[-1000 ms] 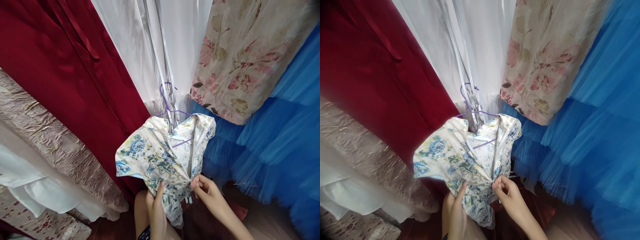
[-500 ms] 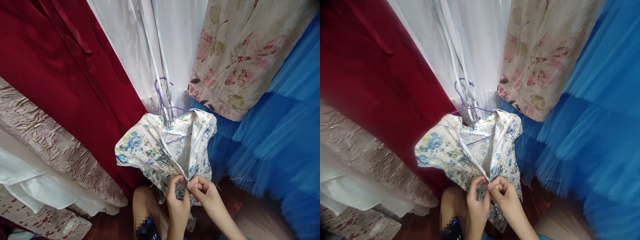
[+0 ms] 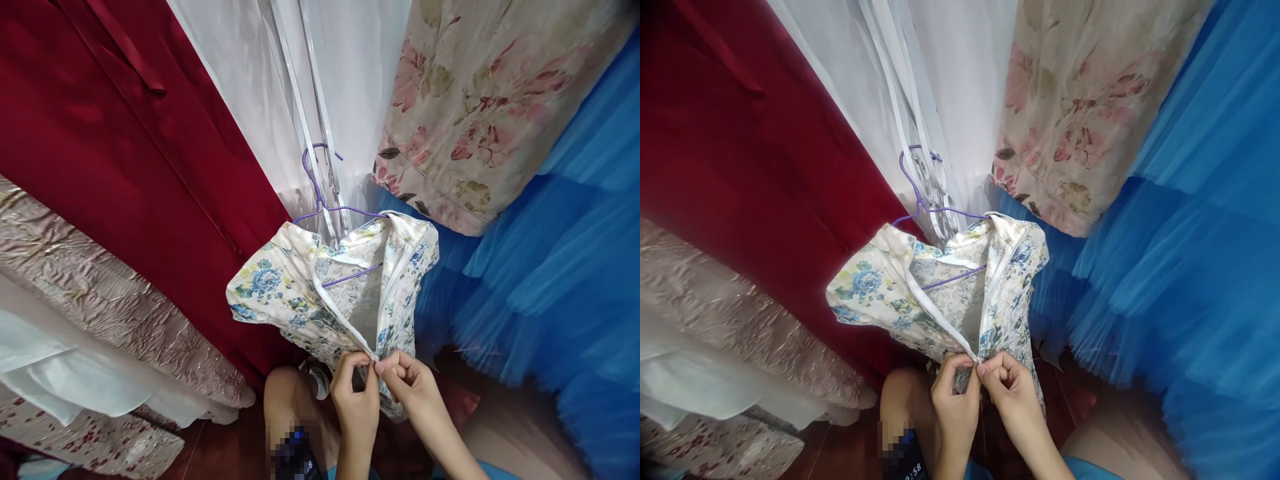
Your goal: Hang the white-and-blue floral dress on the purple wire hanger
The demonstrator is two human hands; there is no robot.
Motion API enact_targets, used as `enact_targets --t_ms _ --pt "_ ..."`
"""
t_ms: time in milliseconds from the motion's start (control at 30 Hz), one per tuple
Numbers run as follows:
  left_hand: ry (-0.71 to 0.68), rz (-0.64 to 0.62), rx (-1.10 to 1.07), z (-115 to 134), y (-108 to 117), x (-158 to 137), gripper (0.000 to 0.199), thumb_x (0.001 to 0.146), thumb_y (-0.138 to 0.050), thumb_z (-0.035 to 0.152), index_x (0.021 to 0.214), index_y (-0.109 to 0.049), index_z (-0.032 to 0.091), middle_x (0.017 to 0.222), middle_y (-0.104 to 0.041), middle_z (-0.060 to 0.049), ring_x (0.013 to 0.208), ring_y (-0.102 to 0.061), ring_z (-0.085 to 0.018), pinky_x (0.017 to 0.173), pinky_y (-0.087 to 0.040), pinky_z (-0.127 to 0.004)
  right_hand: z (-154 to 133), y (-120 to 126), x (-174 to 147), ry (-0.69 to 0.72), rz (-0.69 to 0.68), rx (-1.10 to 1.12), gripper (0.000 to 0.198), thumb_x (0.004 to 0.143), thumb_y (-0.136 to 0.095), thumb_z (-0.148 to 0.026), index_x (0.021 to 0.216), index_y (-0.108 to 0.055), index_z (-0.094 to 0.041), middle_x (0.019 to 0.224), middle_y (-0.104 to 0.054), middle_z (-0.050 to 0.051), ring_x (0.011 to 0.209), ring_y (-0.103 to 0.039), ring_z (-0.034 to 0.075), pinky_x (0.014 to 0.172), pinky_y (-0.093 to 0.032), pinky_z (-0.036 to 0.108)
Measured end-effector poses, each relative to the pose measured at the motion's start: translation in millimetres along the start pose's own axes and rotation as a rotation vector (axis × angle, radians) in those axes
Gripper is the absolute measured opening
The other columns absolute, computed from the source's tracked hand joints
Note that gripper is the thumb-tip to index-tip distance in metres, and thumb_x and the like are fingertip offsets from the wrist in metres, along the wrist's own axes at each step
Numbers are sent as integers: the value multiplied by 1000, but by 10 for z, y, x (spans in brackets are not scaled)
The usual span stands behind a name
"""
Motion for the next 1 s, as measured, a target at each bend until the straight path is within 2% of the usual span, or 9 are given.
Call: enact_targets --t_ms 133,333,433,567,767,1000 --pt "25 3 -10 -34 -6 -25 7 86 -61 12 82 -62 18 76 -61 -1 73 -61 -15 71 -49 -24 10 5 -14 -9 31 -2 44 83 -71 -54 68 -52 -18 51 -33 -9 49 -25 7 50 -20 24" --pt "69 -24 -62 -98 -4 -53 7 88 -58 14 83 -62 18 77 -62 -1 73 -61 -15 70 -49 -24 -55 -152 20 -89 -167 -29 44 85 -69 -53 66 -51 -18 48 -46 -6 46 -34 8 51 -23 24" --pt "84 -31 -101 -90 5 -46 8 89 -60 19 81 -61 18 75 -61 -1 71 -60 -15 69 -48 -24 -148 -188 55 -77 -186 -21 44 84 -71 -52 65 -53 -17 49 -51 -4 46 -38 8 52 -26 24" --pt "117 -50 -133 -95 9 -34 15 90 -59 20 75 -56 18 71 -59 0 70 -59 -15 70 -47 -25 -272 -239 102 -66 -187 -13 42 83 -71 -52 67 -56 -17 46 -50 -4 43 -36 8 49 -26 25" --pt "97 -109 -134 -78 -6 -16 12 90 -58 17 78 -59 18 75 -61 -2 74 -60 -16 73 -48 -26 -666 -317 240 63 -162 -20 34 87 -68 -44 70 -60 -17 48 -52 -4 46 -40 9 52 -31 25" --pt "90 -111 -98 -50 3 29 12 89 -60 21 77 -59 17 73 -59 -2 72 -60 -16 71 -48 -25 -1282 -519 587 240 -116 -50 29 83 -71 -43 73 -63 -17 45 -53 -5 41 -36 8 44 -28 22"
Point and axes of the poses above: each hand's wrist, its own x-axis towards the middle knuckle, its own y-axis out of the back of the hand, z = x × y, the point moved 7 cm from there along x, towards the middle knuckle
